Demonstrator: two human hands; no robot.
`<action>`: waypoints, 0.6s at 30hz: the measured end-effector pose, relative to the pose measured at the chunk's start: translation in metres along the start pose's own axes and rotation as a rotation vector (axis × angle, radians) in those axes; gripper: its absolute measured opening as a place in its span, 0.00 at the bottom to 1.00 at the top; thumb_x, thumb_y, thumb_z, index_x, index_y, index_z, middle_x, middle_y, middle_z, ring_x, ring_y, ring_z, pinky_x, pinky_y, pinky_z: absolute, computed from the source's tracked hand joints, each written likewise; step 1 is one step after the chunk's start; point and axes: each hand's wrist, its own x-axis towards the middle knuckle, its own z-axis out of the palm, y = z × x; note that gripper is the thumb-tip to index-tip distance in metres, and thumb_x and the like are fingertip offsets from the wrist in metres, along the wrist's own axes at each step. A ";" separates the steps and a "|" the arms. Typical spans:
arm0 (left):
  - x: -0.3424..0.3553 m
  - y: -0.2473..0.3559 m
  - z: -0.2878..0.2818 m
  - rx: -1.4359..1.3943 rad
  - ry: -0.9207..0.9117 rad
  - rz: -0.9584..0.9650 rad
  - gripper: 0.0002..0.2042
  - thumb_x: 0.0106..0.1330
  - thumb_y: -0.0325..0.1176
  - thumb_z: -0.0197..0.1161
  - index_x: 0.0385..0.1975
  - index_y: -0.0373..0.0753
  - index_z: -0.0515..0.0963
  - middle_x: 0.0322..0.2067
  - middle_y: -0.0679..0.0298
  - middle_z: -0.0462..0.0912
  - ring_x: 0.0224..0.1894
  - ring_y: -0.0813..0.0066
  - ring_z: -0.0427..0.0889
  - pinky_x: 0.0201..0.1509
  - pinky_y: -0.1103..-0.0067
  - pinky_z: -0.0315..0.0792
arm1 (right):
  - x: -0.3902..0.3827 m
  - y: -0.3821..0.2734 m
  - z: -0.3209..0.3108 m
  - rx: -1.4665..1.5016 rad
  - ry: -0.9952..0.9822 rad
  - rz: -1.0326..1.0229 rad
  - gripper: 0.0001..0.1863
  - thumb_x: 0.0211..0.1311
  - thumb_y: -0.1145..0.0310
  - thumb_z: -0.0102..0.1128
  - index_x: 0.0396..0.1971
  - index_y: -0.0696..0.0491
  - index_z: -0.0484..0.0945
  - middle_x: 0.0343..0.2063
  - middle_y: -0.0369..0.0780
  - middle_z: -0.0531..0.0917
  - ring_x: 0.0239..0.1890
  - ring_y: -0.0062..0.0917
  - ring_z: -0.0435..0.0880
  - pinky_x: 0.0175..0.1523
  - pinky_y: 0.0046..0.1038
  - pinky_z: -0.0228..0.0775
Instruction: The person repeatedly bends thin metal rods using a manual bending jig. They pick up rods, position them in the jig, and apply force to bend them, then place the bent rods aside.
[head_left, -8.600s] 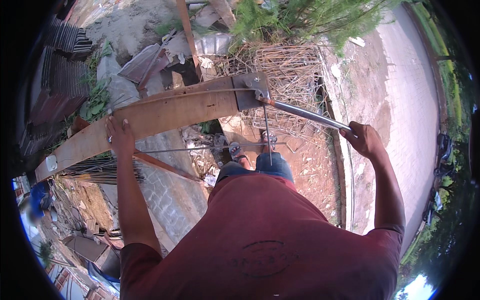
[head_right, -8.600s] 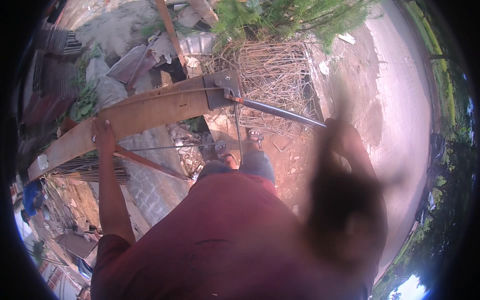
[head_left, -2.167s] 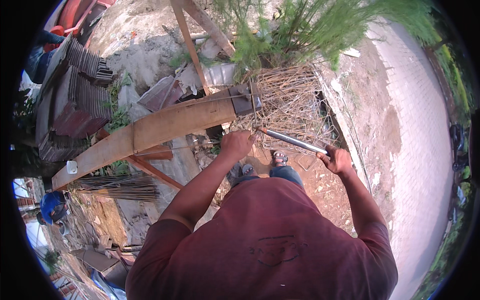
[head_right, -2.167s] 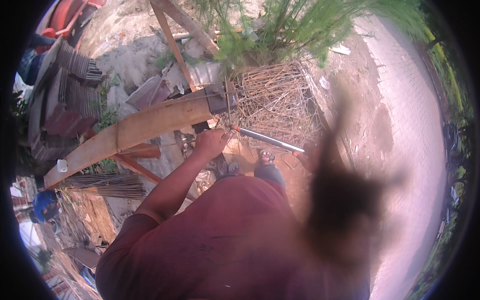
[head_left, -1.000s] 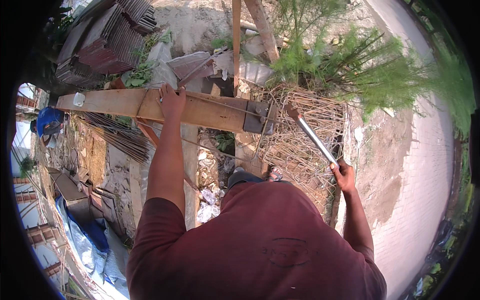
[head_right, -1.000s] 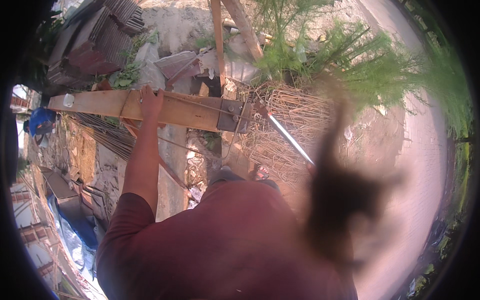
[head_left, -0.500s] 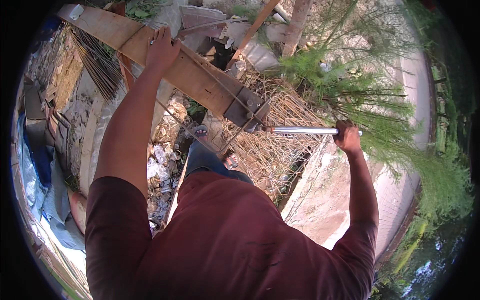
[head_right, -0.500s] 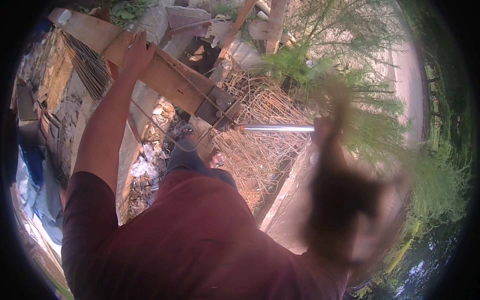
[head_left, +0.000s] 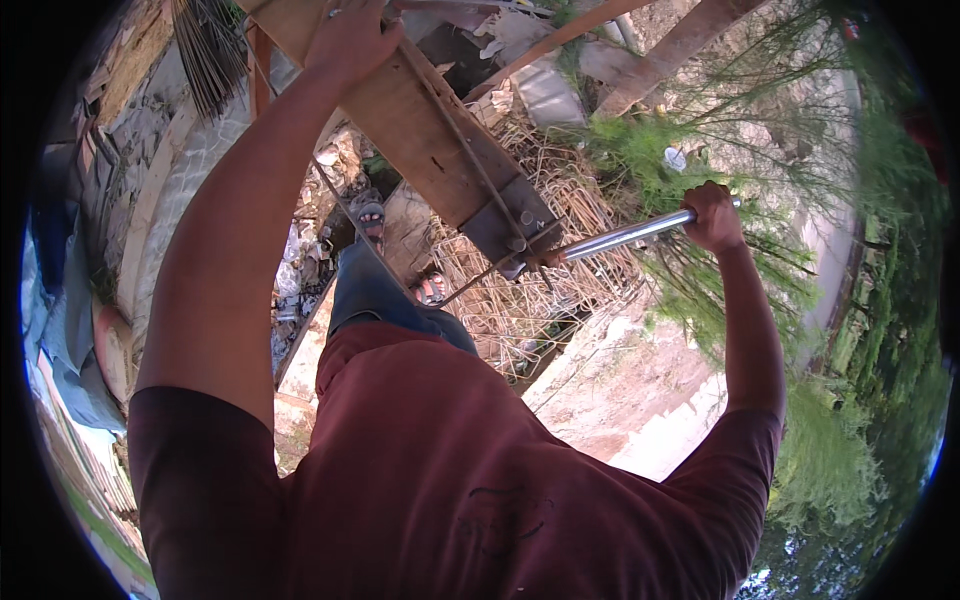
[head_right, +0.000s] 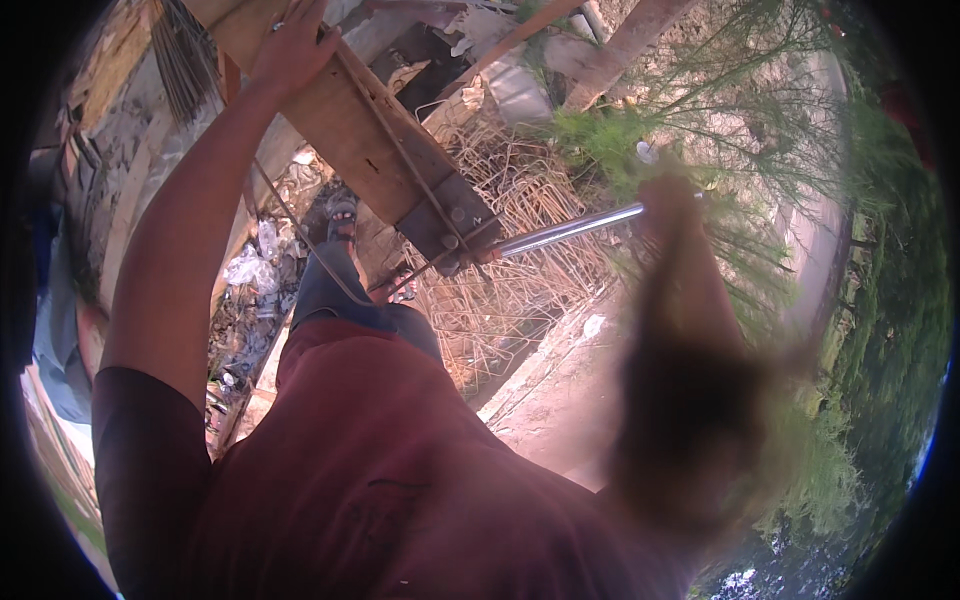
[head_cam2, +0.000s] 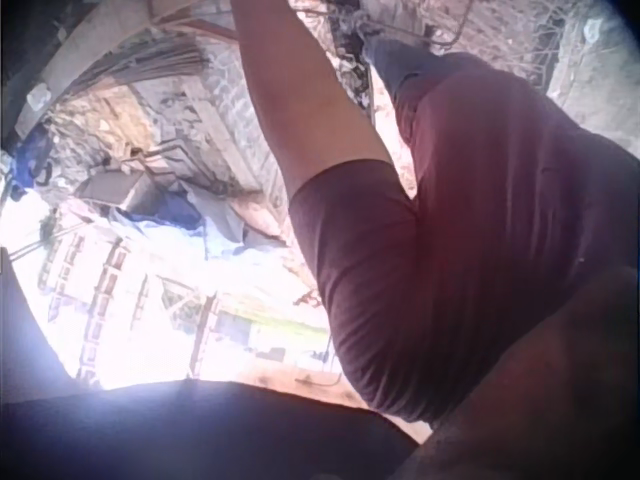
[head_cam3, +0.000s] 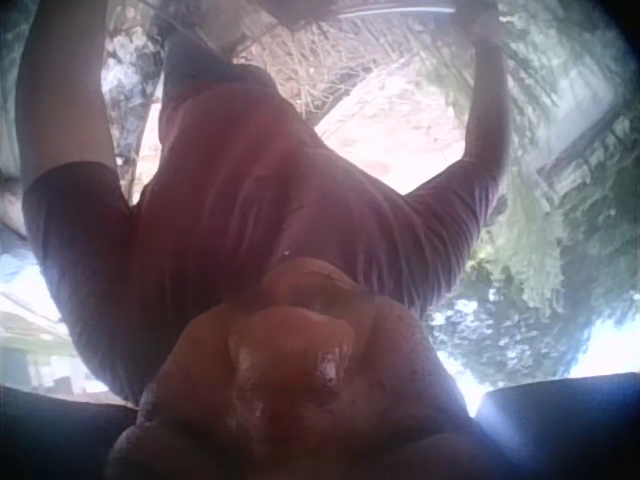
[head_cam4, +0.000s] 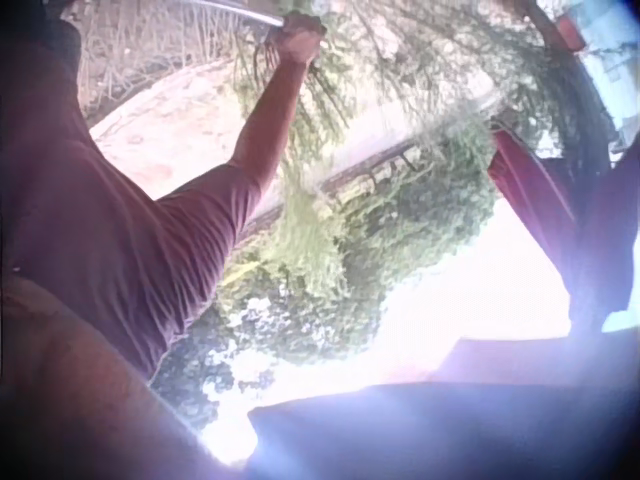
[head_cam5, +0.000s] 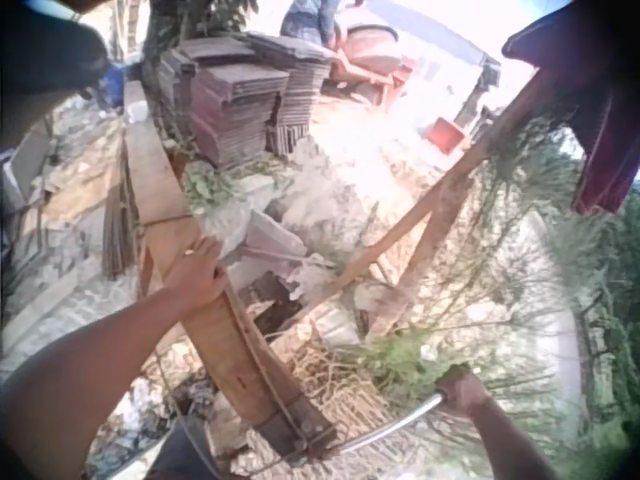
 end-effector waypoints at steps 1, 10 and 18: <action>0.000 0.001 -0.001 0.017 -0.008 0.004 0.28 0.57 0.39 0.51 0.56 0.31 0.64 0.59 0.47 0.64 0.62 0.52 0.63 0.62 0.63 0.62 | -0.001 -0.001 0.004 0.035 -0.004 0.009 0.05 0.34 0.75 0.55 0.17 0.50 0.73 0.17 0.40 0.72 0.27 0.36 0.73 0.35 0.36 0.66; 0.001 0.018 -0.022 -0.085 -0.143 -0.058 0.28 0.56 0.40 0.52 0.57 0.31 0.64 0.61 0.48 0.62 0.65 0.52 0.59 0.64 0.63 0.60 | -0.040 -0.035 0.041 0.299 0.280 0.097 0.08 0.35 0.71 0.59 0.21 0.49 0.73 0.22 0.41 0.75 0.29 0.39 0.75 0.37 0.37 0.68; 0.000 -0.042 0.010 0.192 -0.060 0.319 0.31 0.67 0.53 0.45 0.65 0.41 0.54 0.67 0.57 0.52 0.70 0.60 0.47 0.71 0.65 0.46 | -0.057 -0.015 0.100 0.295 0.308 0.275 0.06 0.41 0.68 0.60 0.18 0.51 0.72 0.19 0.43 0.76 0.26 0.40 0.76 0.34 0.38 0.69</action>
